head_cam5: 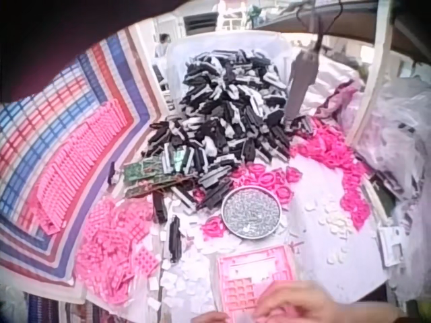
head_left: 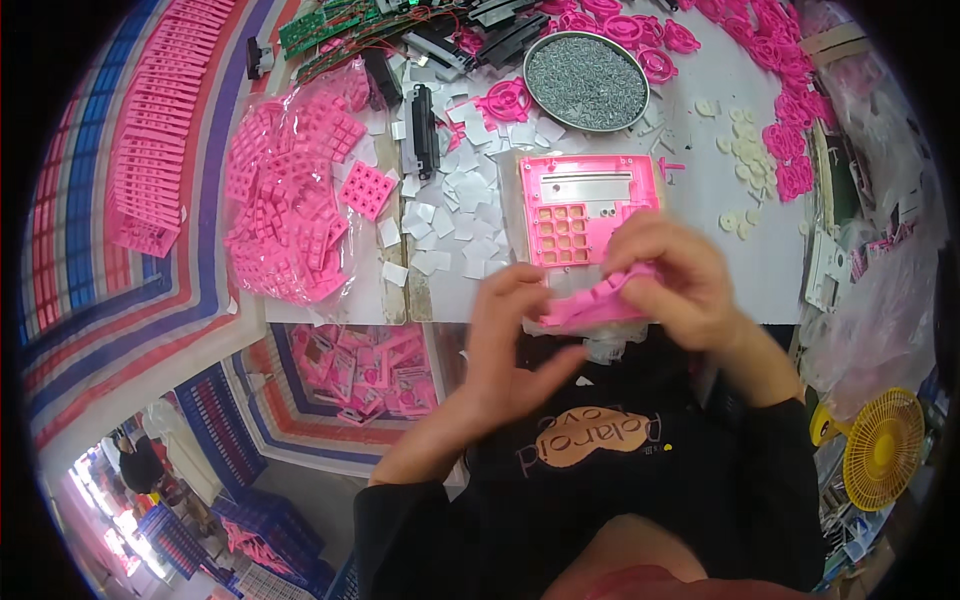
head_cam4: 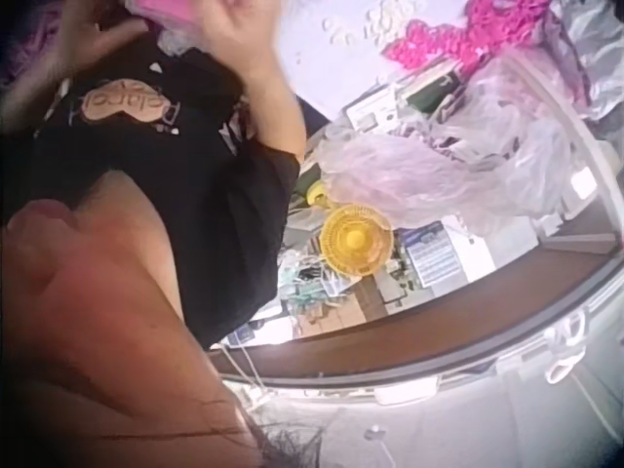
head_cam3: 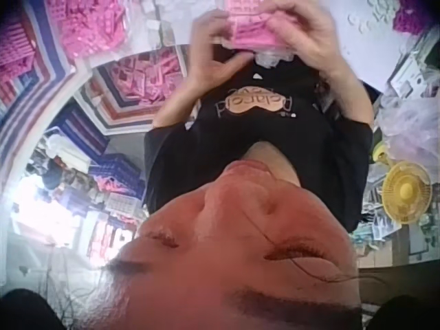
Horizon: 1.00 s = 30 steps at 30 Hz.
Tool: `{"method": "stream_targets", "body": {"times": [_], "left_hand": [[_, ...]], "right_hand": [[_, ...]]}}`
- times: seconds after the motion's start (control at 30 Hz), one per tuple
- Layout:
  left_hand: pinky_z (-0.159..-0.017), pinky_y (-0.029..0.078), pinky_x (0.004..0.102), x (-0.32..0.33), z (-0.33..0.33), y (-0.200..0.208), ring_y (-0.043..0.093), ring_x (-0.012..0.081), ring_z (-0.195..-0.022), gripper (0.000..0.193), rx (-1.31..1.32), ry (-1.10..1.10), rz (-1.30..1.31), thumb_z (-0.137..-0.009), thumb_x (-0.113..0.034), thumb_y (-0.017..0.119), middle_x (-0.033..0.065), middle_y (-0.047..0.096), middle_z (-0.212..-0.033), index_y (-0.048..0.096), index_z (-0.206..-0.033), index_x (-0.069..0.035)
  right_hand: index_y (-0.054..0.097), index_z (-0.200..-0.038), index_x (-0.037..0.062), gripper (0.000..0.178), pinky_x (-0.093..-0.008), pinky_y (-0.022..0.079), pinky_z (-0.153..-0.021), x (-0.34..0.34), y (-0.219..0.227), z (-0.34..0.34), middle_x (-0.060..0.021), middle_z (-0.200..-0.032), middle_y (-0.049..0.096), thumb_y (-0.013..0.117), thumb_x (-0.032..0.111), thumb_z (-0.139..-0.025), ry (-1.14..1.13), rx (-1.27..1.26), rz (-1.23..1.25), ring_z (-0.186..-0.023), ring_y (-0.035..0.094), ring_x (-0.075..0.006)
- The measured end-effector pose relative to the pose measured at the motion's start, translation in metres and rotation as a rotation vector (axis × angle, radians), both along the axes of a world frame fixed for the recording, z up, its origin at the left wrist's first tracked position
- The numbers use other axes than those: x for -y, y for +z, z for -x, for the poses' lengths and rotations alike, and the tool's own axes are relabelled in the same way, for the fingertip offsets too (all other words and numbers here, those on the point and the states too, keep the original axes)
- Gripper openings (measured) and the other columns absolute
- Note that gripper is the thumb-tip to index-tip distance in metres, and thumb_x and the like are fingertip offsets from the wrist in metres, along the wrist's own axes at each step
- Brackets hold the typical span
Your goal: Assemble a pink electronic toy by inserting internal components and using a glue gun to secure parts.
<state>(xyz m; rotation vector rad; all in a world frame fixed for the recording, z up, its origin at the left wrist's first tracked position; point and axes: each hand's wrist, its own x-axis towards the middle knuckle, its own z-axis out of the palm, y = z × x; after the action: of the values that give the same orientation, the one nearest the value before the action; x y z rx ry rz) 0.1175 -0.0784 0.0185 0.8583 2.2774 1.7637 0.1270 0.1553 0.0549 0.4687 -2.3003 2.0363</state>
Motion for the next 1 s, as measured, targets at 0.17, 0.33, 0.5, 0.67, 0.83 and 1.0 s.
{"method": "stream_targets", "body": {"times": [0.17, 0.33, 0.5, 0.67, 0.83, 1.0], "left_hand": [[-0.080, 0.048, 0.0287, 0.035, 0.026, -0.013, 0.055, 0.0155, -0.089, 0.048, 0.038, 0.071, 0.068, -0.076, 0.007, 0.071, 0.0110, 0.056, -0.118, 0.057, -0.121, -0.003], [-0.075, 0.048, 0.0302, 0.033, 0.032, -0.006, 0.058, 0.0180, -0.082, 0.038, 0.010, 0.100, 0.068, -0.075, 0.006, 0.073, 0.0109, 0.061, -0.110, 0.062, -0.110, -0.003], [-0.074, 0.049, 0.0294, 0.039, 0.032, -0.006, 0.058, 0.0173, -0.081, 0.038, 0.035, 0.119, 0.096, -0.075, 0.008, 0.072, 0.0113, 0.062, -0.110, 0.063, -0.110, -0.002], [-0.071, 0.048, 0.0283, 0.059, 0.048, 0.015, 0.058, 0.0163, -0.077, 0.034, -0.088, 0.190, 0.100, -0.075, 0.008, 0.071, 0.0111, 0.063, -0.107, 0.064, -0.107, -0.002], [-0.065, 0.047, 0.0283, 0.057, 0.134, 0.070, 0.056, 0.0147, -0.069, 0.018, -0.415, 0.227, 0.206, -0.080, 0.003, 0.072, 0.0063, 0.064, -0.086, 0.067, -0.097, -0.002], [-0.072, 0.053, 0.0363, 0.067, 0.312, 0.080, 0.071, 0.0252, -0.078, 0.029, -0.500, 0.467, 0.490, -0.088, -0.031, 0.068, 0.0113, 0.075, -0.089, 0.074, -0.096, -0.003]], "right_hand": [[0.065, -0.090, 0.0058, 0.015, -0.0419, 0.052, -0.074, -0.009, 0.017, 0.054, -0.0106, -0.091, 0.068, 0.069, 0.020, -0.087, 0.381, -0.069, -0.790, -0.087, 0.066, -0.0309], [0.067, -0.090, 0.0046, 0.020, -0.0430, 0.053, -0.076, 0.008, -0.004, 0.098, -0.0129, -0.089, 0.069, 0.070, 0.023, -0.084, 0.470, -0.020, -0.926, -0.088, 0.067, -0.0323], [0.065, -0.101, 0.0068, 0.027, -0.0431, 0.052, -0.078, 0.009, -0.008, 0.102, -0.0095, -0.102, 0.066, 0.073, 0.026, -0.083, 0.379, -0.162, -0.969, -0.096, 0.064, -0.0309], [0.061, -0.124, 0.0076, 0.055, -0.0462, 0.051, -0.092, 0.001, -0.002, 0.047, -0.0114, -0.128, 0.060, 0.075, 0.038, -0.080, 0.120, -0.375, -0.931, -0.121, 0.056, -0.0354], [0.045, -0.143, -0.0034, 0.087, -0.0585, 0.027, -0.115, 0.015, -0.019, 0.001, -0.0208, -0.156, 0.035, 0.070, 0.054, -0.082, 0.286, -0.225, -1.107, -0.148, 0.028, -0.0373], [0.040, -0.147, -0.0065, 0.102, -0.0598, 0.021, -0.118, 0.026, -0.011, -0.003, -0.0237, -0.160, 0.029, 0.067, 0.065, -0.079, 0.326, -0.195, -1.223, -0.152, 0.022, -0.0359]]}}
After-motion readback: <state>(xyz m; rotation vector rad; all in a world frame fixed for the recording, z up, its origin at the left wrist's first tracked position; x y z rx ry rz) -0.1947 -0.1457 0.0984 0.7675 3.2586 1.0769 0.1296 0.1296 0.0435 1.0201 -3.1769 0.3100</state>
